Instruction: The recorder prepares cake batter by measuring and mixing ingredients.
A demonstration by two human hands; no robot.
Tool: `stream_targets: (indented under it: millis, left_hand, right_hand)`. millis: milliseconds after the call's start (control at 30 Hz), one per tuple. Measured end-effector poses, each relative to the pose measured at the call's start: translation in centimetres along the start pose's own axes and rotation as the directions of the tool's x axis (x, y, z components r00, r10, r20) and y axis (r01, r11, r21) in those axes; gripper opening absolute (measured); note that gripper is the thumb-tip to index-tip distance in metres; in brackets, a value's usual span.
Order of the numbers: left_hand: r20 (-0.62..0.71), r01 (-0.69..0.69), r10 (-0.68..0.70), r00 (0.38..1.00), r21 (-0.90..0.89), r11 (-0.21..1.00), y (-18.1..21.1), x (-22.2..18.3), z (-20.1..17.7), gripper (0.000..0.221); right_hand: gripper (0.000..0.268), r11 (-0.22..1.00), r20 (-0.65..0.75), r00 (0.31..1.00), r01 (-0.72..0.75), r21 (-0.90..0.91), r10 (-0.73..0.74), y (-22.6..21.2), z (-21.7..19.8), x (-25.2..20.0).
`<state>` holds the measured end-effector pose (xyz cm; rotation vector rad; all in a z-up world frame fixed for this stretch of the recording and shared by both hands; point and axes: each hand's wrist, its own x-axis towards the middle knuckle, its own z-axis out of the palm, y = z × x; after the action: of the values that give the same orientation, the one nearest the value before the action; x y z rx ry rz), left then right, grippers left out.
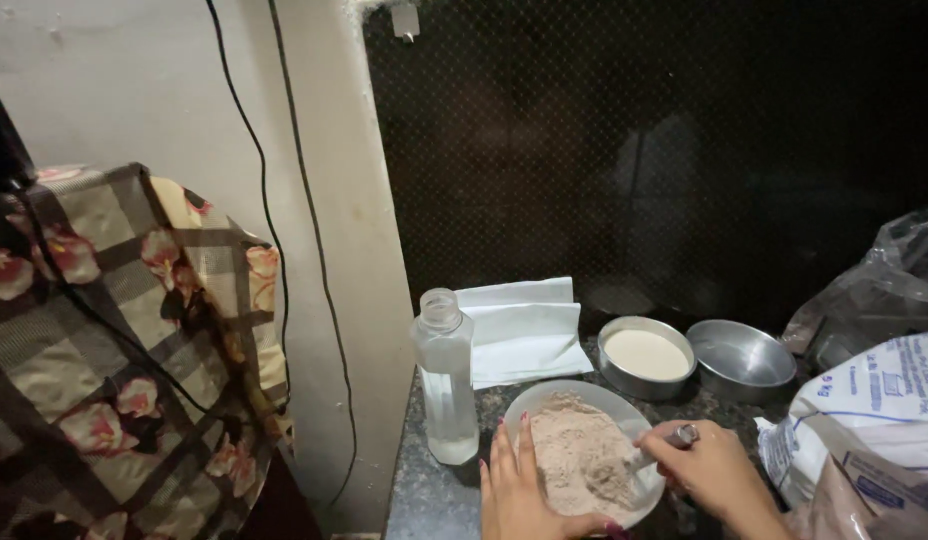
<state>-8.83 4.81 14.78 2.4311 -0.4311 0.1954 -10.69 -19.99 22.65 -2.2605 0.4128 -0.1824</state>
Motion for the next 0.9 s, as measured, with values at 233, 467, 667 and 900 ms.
stream_targets:
  millis: [233,467,667,900]
  left_hand:
    - [0.012,0.067,-0.066,0.998,-0.007,0.998,0.4,0.2,-0.3,0.17]
    - [0.054,0.086,-0.084,0.995,-0.022,0.996,1.5,-0.1,-1.4,0.17]
    - [0.131,0.113,-0.111,0.985,-0.009,0.994,1.2,0.2,-1.6,0.168]
    - [0.083,0.059,-0.057,0.995,-0.02,0.998,0.3,0.4,-0.8,0.169]
  right_hand:
    - [0.033,0.945,-0.308,0.895,0.29,-0.148,-0.323,4.6,1.9,0.3]
    - [0.023,0.928,0.087,0.996,-0.023,0.371,-0.01,3.2,3.3,-1.6]
    - [0.021,0.968,-0.062,0.997,0.063,0.245,-0.049,1.2,3.3,-1.5]
    - [0.022,0.902,-0.176,0.983,0.116,0.416,-0.045,-0.2,3.1,-3.1]
